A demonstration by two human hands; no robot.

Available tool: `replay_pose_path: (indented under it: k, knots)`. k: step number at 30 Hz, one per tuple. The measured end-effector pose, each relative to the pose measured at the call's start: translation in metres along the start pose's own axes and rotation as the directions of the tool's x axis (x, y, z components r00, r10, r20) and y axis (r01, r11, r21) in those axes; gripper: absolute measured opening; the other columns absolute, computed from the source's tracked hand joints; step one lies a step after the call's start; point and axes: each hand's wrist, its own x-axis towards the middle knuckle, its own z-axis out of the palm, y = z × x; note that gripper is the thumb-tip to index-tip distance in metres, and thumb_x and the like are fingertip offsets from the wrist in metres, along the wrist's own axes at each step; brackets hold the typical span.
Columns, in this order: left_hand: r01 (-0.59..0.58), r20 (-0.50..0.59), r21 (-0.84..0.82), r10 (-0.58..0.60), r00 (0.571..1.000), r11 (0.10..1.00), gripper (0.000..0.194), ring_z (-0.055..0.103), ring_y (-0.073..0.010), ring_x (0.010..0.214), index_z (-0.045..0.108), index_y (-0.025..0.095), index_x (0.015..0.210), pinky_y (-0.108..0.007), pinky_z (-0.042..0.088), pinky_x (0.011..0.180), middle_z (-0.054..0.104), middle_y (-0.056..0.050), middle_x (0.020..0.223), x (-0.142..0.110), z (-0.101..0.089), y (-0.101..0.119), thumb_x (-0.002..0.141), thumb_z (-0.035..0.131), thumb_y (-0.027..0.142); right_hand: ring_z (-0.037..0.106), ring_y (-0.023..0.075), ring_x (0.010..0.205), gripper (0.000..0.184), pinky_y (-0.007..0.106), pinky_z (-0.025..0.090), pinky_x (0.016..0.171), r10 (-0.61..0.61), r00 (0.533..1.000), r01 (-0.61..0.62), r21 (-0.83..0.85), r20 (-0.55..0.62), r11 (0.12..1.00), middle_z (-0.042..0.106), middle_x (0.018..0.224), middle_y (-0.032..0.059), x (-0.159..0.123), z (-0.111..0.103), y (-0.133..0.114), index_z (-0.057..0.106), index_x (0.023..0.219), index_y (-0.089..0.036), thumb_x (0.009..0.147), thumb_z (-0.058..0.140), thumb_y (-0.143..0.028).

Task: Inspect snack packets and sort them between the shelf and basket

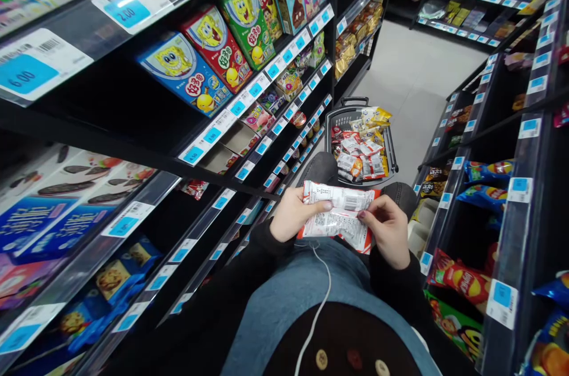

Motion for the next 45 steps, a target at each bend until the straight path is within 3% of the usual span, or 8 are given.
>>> replay_pose_path:
  k: [6, 11, 16, 25, 30, 37, 42, 45]
  knots:
    - [0.083, 0.231, -0.154, -0.045, 0.972, 0.985, 0.046, 0.061, -0.0175, 0.055, 0.067, 0.006, 0.07, -0.025, 0.048, 0.054, 0.067, -0.008, 0.063, 0.005, -0.005, 0.0, 0.048, 0.078, 0.045, 0.045, 0.0074, 0.051, 0.031, 0.019, 0.036, 0.047, 0.129, 0.984, -0.15, 0.182, 0.123, 0.972, 0.048, 0.058, -0.0054, -0.001, -0.003, -0.01, 0.043, 0.061, -0.019, 0.064, 0.072, -0.029]
    - [-0.014, 0.155, -0.151, 0.037, 0.987, 0.988, 0.038, 0.065, -0.0194, 0.067, 0.068, 0.009, 0.081, -0.027, 0.05, 0.063, 0.069, -0.007, 0.072, 0.004, -0.007, -0.009, 0.063, 0.071, 0.042, 0.055, 0.0096, 0.055, 0.043, 0.02, 0.043, 0.049, 0.116, 0.987, -0.089, 0.228, -0.11, 0.97, 0.055, 0.066, -0.0058, -0.003, 0.0, -0.016, 0.044, 0.086, -0.023, 0.057, 0.077, -0.023]
    - [0.046, 0.16, -0.259, -0.004, 0.987, 0.965, 0.047, 0.065, -0.024, 0.077, 0.067, 0.007, 0.087, -0.033, 0.051, 0.07, 0.069, -0.011, 0.078, 0.002, -0.004, -0.017, 0.069, 0.063, 0.051, 0.064, 0.0167, 0.062, 0.063, 0.027, 0.05, 0.054, 0.168, 0.985, -0.15, 0.307, -0.032, 0.94, 0.065, 0.075, 0.0003, -0.006, -0.001, -0.017, 0.037, 0.117, -0.027, 0.064, 0.072, -0.031]
    - [0.159, 0.272, -0.432, -0.04, 0.961, 0.888, 0.041, 0.066, -0.0231, 0.079, 0.064, 0.008, 0.093, -0.032, 0.051, 0.074, 0.069, -0.012, 0.085, -0.008, -0.002, -0.02, 0.062, 0.075, 0.034, 0.065, 0.0174, 0.063, 0.058, 0.029, 0.052, 0.058, 0.238, 0.971, -0.236, 0.334, 0.034, 0.913, 0.067, 0.075, 0.0008, 0.0, -0.012, -0.015, 0.044, 0.114, -0.025, 0.064, 0.073, -0.03]
    - [0.16, 0.252, -0.418, -0.055, 0.966, 0.894, 0.046, 0.066, -0.0236, 0.077, 0.064, 0.009, 0.095, -0.032, 0.051, 0.071, 0.07, -0.011, 0.081, -0.006, 0.0, -0.024, 0.065, 0.07, 0.043, 0.06, 0.0135, 0.055, 0.047, 0.026, 0.05, 0.054, 0.231, 0.968, -0.25, 0.34, 0.098, 0.906, 0.063, 0.064, -0.0027, -0.002, -0.013, -0.011, 0.049, 0.108, -0.024, 0.067, 0.07, -0.032]
    - [0.059, 0.086, -0.407, -0.026, 0.996, 0.911, 0.058, 0.066, -0.0213, 0.072, 0.059, 0.007, 0.106, -0.027, 0.049, 0.065, 0.069, -0.011, 0.079, 0.003, 0.008, -0.028, 0.063, 0.071, 0.044, 0.052, 0.0109, 0.048, 0.043, 0.023, 0.043, 0.047, 0.113, 0.991, -0.088, 0.3, -0.067, 0.95, 0.056, 0.061, -0.0036, -0.008, -0.001, -0.002, 0.051, 0.105, -0.025, 0.069, 0.066, -0.042]
    - [-0.039, -0.061, -0.335, 0.019, 0.998, 0.941, 0.073, 0.059, -0.0138, 0.047, 0.051, 0.009, 0.116, -0.021, 0.042, 0.047, 0.065, -0.002, 0.059, 0.012, 0.001, -0.037, 0.058, 0.073, 0.048, 0.06, 0.0167, 0.063, 0.042, 0.029, 0.047, 0.055, 0.11, 0.994, -0.106, 0.229, -0.008, 0.968, 0.062, 0.077, 0.0038, -0.008, 0.003, 0.001, 0.047, 0.113, -0.024, 0.08, 0.049, -0.049]
    - [-0.084, -0.1, -0.317, 0.055, 0.993, 0.945, 0.081, 0.053, -0.0106, 0.039, 0.041, 0.013, 0.124, -0.02, 0.039, 0.043, 0.061, 0.002, 0.054, 0.013, -0.002, -0.039, 0.058, 0.073, 0.048, 0.063, 0.0207, 0.075, 0.059, 0.033, 0.05, 0.06, 0.06, 0.998, -0.064, 0.176, 0.032, 0.982, 0.063, 0.091, 0.0082, -0.011, 0.002, -0.002, 0.038, 0.125, -0.025, 0.077, 0.047, -0.058]
